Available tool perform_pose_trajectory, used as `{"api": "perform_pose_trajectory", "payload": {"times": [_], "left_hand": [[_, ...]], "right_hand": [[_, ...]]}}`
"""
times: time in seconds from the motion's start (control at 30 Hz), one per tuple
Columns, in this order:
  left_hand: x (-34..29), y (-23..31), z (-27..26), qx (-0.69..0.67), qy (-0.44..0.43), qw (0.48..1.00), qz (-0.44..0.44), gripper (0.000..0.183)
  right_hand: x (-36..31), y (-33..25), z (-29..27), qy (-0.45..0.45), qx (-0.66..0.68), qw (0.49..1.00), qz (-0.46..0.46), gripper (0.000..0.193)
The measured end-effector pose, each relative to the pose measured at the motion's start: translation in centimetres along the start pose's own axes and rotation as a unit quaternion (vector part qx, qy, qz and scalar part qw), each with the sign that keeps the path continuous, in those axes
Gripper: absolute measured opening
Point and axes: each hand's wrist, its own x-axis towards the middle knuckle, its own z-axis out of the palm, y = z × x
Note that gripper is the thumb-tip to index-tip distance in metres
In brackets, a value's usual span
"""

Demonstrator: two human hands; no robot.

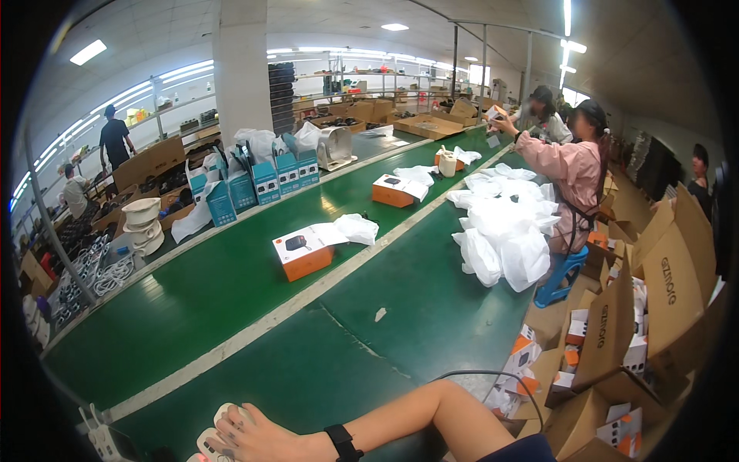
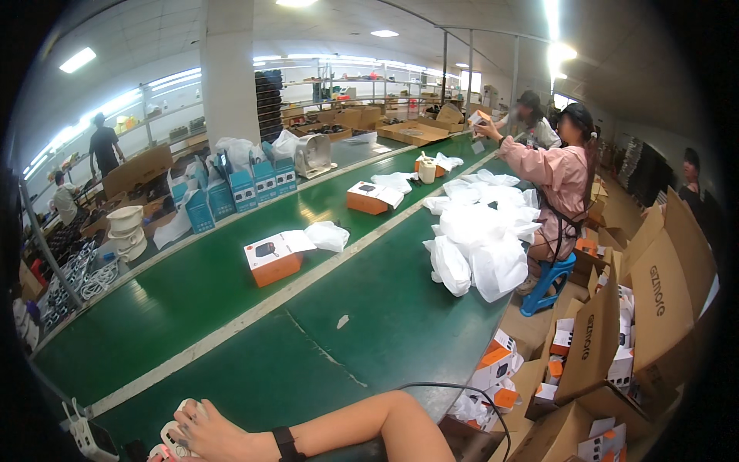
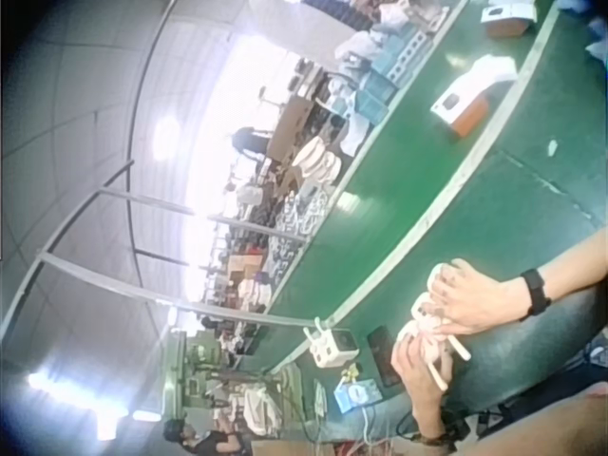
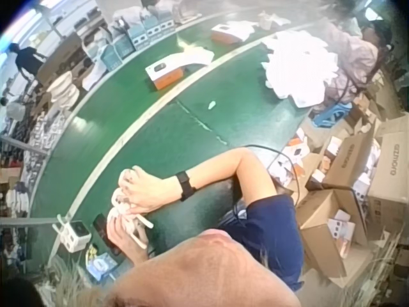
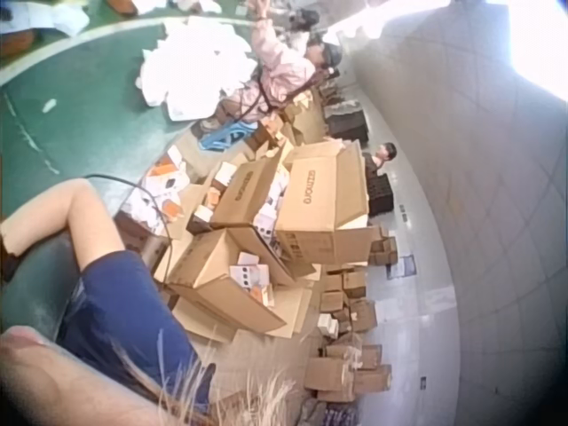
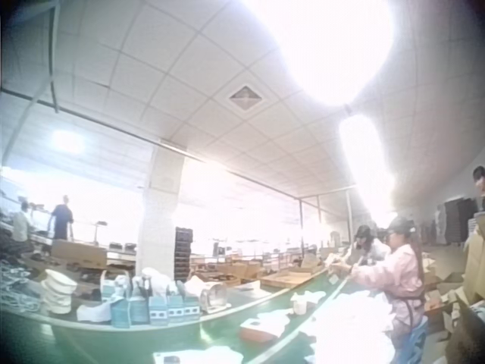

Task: Testing and inspecting handheld electronic devices (baby monitors) and using a smartphone app on a factory assembly line.

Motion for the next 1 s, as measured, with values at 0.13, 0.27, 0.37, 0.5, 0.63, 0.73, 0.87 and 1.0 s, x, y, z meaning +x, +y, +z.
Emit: {"api": "perform_pose_trajectory", "payload": {"times": [0.13, 0.27, 0.37, 0.5, 0.63, 0.73, 0.87, 1.0], "left_hand": [[-0.2, -0.1, 0.0, -0.004, -0.001, 1.0, -0.003, 0.05], [-0.1, 0.2, 0.1, -0.007, -0.003, 1.0, 0.0, 0.05], [0.1, 0.3, 0.3, -0.006, -0.004, 1.0, 0.002, 0.05], [0.1, 0.0, 0.5, 0.001, 0.006, 1.0, -0.009, 0.049], [-1.7, -1.5, 1.2, 0.017, 0.021, 1.0, 0.0, 0.058], [-0.1, -1.4, 2.4, -0.025, -0.026, 0.999, 0.0, 0.063], [-1.3, -1.1, -1.4, 0.018, -0.069, 0.997, -0.026, 0.062], [0.2, -1.0, -2.3, 0.039, -0.099, 0.994, 0.011, 0.072]], "right_hand": [[0.3, -0.2, -1.8, 0.063, 0.012, 0.998, -0.028, 0.043], [0.0, 0.0, -1.9, 0.075, 0.01, 0.997, -0.03, 0.045], [0.0, 0.2, -2.1, 0.078, -0.003, 0.997, -0.028, 0.044], [-0.1, 0.3, 0.6, 0.016, 0.012, 0.999, -0.032, 0.047], [0.5, 0.3, -2.8, -0.089, 0.055, 0.994, -0.024, 0.062], [0.4, 2.4, -4.6, -0.127, 0.033, 0.99, -0.043, 0.068], [2.3, 3.5, -5.7, -0.237, 0.153, 0.953, -0.111, 0.091], [2.3, 6.7, -4.3, -0.294, 0.267, 0.911, -0.112, 0.115]]}}
